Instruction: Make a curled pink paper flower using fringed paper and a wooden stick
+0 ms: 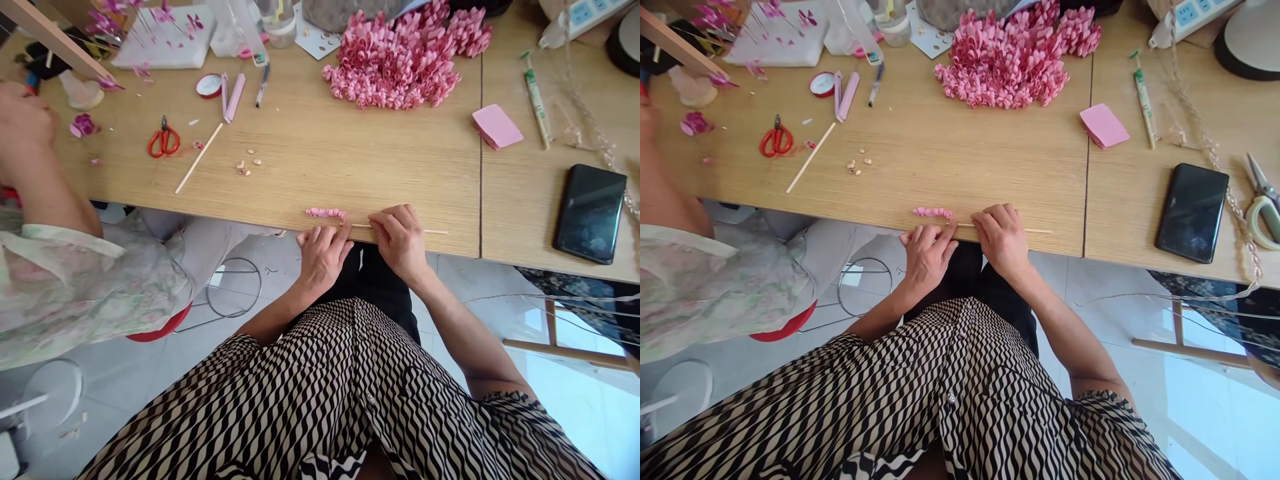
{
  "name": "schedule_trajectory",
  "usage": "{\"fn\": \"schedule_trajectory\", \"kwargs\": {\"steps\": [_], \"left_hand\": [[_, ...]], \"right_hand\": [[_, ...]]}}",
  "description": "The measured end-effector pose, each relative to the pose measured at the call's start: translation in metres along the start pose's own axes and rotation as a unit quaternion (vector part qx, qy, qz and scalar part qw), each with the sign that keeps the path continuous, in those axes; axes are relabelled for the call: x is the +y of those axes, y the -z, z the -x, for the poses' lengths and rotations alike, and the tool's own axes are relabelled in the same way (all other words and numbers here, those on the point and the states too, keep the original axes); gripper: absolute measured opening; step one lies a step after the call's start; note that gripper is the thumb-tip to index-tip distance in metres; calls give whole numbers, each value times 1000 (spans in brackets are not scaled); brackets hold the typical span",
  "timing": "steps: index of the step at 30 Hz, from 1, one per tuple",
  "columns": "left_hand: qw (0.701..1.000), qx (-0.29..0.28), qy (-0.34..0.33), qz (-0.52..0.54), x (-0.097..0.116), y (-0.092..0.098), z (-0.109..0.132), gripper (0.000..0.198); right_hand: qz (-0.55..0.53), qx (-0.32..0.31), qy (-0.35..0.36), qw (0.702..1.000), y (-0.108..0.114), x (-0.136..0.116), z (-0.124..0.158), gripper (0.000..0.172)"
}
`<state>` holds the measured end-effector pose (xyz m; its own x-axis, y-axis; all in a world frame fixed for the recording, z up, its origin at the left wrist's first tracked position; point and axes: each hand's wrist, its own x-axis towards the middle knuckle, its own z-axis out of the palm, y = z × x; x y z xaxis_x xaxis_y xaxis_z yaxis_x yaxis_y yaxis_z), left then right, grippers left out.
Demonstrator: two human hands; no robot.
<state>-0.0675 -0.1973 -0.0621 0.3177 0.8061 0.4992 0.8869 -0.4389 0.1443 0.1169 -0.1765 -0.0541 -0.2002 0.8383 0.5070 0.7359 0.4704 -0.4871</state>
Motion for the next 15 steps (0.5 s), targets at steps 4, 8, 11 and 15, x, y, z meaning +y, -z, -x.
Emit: {"fn": "schedule_trajectory", "kwargs": {"steps": [4, 8, 11, 15], "left_hand": [[1000, -5, 7, 4, -1, -2, -3, 41], [1000, -15, 8, 10, -2, -1, -3, 42], [1000, -24, 14, 0, -1, 1, -3, 42], [999, -46, 27, -2, 0, 1, -6, 43]], "right_hand": [[8, 9, 9, 1000, -1, -1, 0, 20], [21, 30, 26, 999, -2, -1, 0, 19], [18, 31, 25, 999, -2, 0, 0, 19], [13, 31, 22, 999, -3, 1, 1, 18]]}}
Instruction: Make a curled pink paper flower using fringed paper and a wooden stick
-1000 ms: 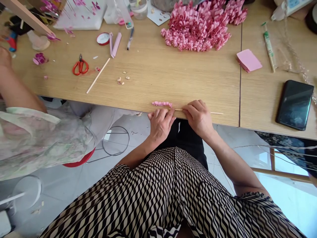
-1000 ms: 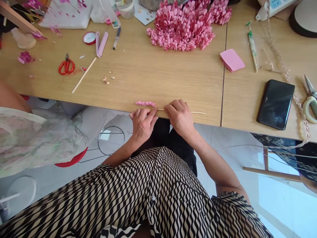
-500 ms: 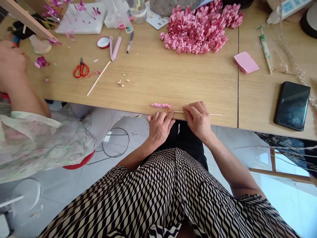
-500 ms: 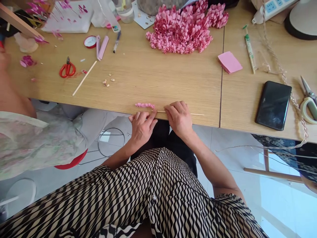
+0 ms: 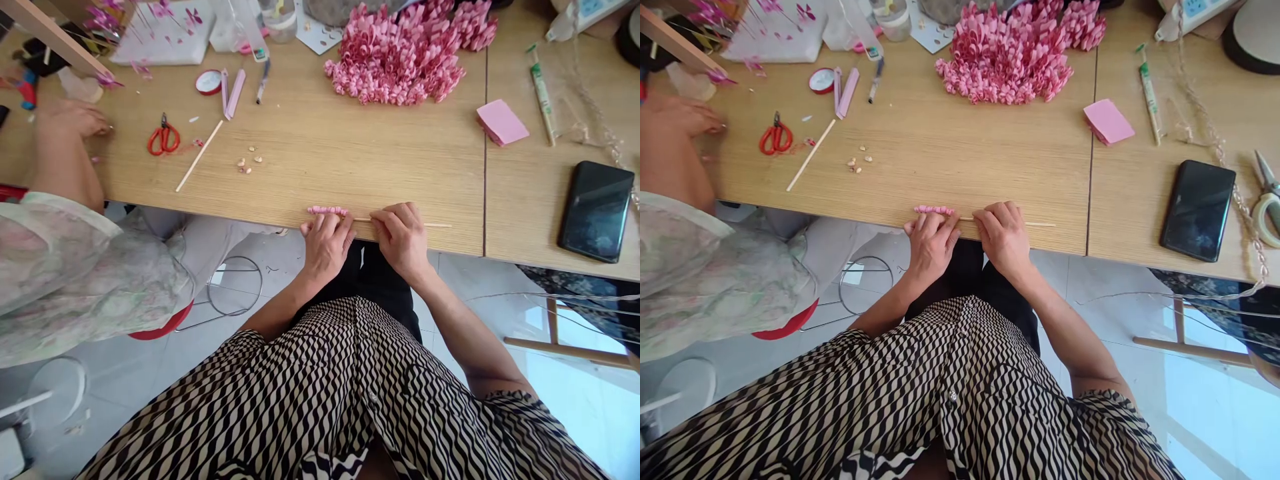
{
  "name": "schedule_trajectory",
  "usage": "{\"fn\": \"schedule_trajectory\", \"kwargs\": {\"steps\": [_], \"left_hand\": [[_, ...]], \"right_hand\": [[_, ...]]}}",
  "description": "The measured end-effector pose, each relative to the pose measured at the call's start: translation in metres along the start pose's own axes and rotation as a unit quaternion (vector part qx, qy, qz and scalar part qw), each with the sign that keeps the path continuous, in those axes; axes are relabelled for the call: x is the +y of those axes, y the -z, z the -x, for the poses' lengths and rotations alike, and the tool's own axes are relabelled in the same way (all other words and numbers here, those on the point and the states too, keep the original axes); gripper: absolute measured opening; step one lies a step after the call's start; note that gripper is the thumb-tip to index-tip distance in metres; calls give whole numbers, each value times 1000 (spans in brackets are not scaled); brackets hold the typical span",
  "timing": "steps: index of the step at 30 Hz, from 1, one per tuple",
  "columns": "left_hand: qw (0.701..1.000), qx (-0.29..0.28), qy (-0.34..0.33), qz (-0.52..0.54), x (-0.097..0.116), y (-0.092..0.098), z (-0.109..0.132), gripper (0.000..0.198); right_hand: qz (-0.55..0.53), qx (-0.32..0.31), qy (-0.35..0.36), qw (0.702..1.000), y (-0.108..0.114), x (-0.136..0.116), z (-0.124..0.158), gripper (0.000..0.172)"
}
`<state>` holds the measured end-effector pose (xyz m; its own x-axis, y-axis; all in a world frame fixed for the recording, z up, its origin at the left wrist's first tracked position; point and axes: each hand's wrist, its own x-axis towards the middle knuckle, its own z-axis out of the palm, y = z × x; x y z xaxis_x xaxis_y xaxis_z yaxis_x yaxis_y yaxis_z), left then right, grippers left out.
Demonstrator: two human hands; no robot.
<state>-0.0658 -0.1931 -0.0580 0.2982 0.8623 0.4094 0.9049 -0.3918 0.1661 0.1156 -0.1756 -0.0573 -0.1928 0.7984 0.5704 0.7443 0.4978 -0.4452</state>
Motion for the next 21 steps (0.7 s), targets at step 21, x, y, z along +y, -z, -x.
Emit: {"fn": "schedule_trajectory", "kwargs": {"steps": [21], "left_hand": [[1000, -7, 14, 9, 1, -2, -4, 43]], "right_hand": [[8, 6, 8, 1000, 0, -1, 0, 17]]}}
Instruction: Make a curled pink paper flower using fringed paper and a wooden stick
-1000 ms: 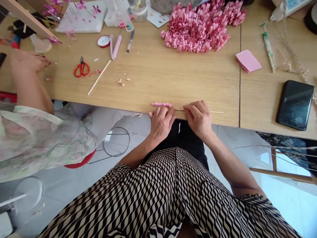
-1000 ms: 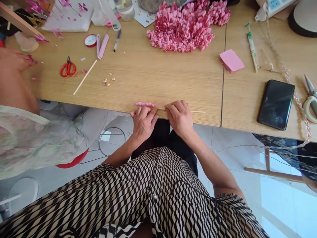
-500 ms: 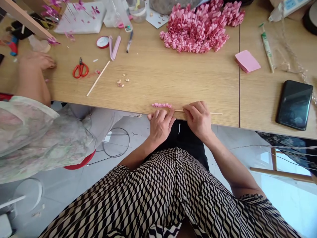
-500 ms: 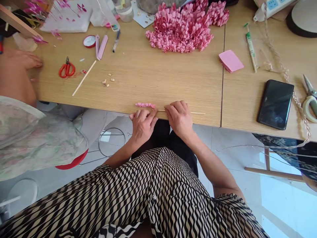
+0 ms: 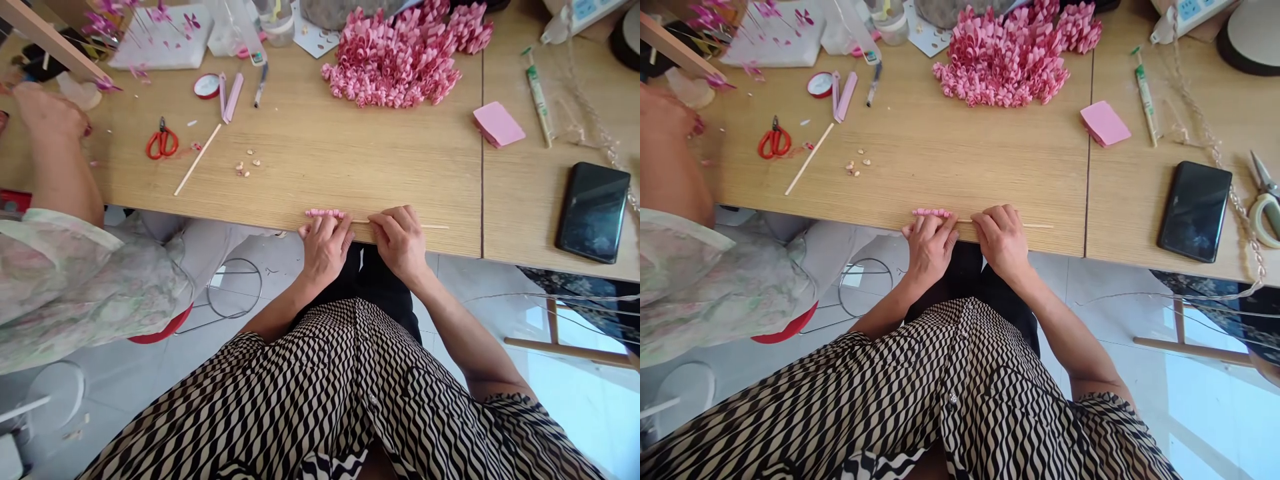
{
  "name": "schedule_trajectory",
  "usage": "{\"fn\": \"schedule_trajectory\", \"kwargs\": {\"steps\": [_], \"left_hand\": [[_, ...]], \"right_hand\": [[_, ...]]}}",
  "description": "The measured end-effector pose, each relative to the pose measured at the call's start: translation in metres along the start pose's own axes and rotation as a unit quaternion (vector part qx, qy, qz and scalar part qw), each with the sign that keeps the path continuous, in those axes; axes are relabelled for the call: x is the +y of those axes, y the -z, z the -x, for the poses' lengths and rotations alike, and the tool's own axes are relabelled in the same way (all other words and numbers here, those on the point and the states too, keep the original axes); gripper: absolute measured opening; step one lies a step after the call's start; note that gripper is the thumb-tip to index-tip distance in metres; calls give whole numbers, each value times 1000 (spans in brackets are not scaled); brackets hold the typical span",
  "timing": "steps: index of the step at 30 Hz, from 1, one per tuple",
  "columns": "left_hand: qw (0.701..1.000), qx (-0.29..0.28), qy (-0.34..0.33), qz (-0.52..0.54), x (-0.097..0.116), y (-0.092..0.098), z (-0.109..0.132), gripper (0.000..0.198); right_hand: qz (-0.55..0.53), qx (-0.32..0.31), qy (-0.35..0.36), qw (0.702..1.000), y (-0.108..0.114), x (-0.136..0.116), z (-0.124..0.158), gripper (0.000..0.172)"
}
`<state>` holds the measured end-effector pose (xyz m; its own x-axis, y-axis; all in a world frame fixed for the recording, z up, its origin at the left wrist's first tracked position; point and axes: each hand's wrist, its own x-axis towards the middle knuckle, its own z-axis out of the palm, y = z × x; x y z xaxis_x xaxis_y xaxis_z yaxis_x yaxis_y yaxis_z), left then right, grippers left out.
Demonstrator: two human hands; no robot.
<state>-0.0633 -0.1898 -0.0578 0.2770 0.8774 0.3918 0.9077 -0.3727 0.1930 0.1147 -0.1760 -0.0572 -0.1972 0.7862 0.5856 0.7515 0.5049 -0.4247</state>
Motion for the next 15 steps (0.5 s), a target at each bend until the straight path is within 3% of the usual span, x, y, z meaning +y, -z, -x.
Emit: {"fn": "schedule_trajectory", "kwargs": {"steps": [15], "left_hand": [[1000, 12, -7, -11, 0, 0, 1, 41]], "right_hand": [[20, 3, 11, 1000, -1, 0, 1, 17]]}}
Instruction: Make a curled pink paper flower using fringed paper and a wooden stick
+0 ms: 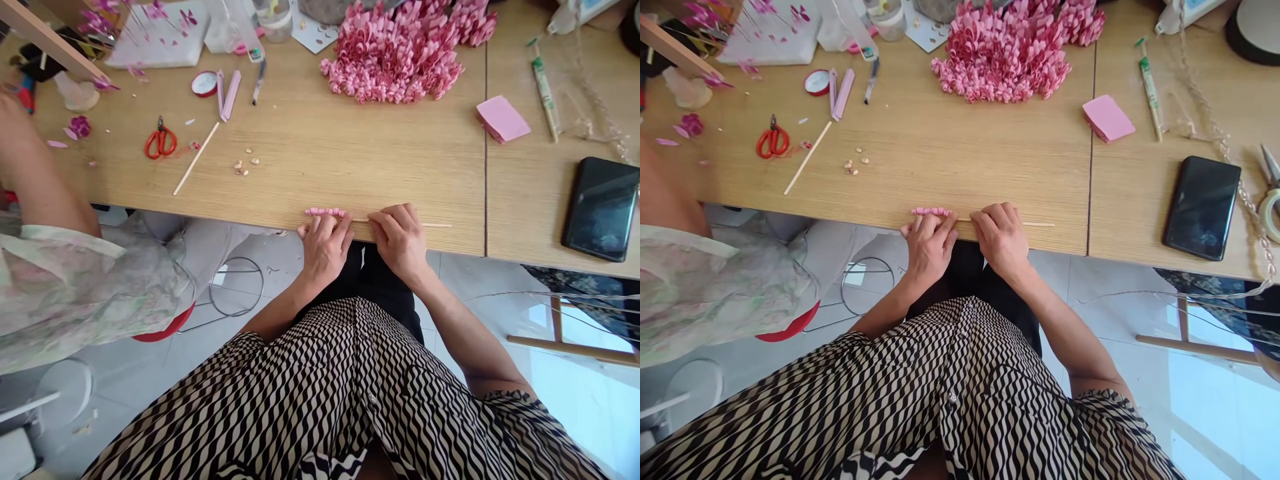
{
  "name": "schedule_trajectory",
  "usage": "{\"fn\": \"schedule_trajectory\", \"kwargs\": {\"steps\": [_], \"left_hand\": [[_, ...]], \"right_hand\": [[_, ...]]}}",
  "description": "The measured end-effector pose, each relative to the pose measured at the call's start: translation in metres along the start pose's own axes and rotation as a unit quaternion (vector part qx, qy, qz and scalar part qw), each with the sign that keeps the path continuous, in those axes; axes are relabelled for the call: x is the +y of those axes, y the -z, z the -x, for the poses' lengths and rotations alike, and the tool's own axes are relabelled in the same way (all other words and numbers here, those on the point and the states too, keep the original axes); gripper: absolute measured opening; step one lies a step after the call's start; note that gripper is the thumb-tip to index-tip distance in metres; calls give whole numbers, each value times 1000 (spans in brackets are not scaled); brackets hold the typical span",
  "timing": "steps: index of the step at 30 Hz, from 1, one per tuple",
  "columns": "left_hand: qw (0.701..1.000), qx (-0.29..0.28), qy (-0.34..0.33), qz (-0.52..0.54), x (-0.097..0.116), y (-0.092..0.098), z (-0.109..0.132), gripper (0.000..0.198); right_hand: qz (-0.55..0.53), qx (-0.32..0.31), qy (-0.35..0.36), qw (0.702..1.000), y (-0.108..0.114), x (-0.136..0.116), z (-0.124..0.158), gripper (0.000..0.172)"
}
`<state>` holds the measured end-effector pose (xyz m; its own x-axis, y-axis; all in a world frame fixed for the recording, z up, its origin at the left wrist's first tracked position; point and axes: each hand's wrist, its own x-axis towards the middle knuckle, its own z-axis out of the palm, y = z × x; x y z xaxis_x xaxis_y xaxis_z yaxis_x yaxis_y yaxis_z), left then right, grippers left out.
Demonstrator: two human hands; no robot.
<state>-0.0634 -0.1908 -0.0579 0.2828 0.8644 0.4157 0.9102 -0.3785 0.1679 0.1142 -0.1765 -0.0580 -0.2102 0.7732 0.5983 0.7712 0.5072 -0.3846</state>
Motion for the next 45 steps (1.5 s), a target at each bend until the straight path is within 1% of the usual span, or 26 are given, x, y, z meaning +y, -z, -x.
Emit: {"fn": "schedule_trajectory", "kwargs": {"steps": [2, 7, 11, 15, 20, 24, 27, 32, 38, 42, 45], "left_hand": [[1000, 3, -1, 5, 0, 0, 0, 42], [1000, -24, 12, 9, 0, 0, 0, 44], [999, -16, 21, 31, 1, -1, -2, 45], [998, -32, 30, 33, 2, 0, 1, 46], [999, -17, 25, 29, 2, -1, 1, 44], [999, -20, 17, 20, 1, -1, 1, 45], [1000, -13, 14, 21, 1, -1, 0, 44], [1000, -20, 15, 15, 2, 1, 2, 44], [999, -14, 20, 20, 3, 0, 4, 44], [999, -27, 23, 26, 2, 0, 6, 44], [1000, -10, 14, 19, 1, -1, 3, 43]], "right_hand": [[3, -1, -1, 1000, 0, -1, 0, 17], [7, 5, 5, 1000, 0, -1, 0, 18], [0, -17, -18, 1000, 0, -1, 0, 19], [-15, -27, -27, 999, 0, -1, 0, 19], [-1, -25, -25, 999, 0, -2, 0, 19], [-4, -15, -13, 1000, 0, -2, 1, 19], [8, -8, -2, 1000, 0, -1, 1, 18], [-1, -14, -13, 1000, 0, -1, 0, 19], [8, -21, -12, 1000, 0, -2, 0, 19], [7, -28, -21, 999, 0, -2, 0, 19], [19, -27, -19, 999, 0, -3, 0, 19]]}}
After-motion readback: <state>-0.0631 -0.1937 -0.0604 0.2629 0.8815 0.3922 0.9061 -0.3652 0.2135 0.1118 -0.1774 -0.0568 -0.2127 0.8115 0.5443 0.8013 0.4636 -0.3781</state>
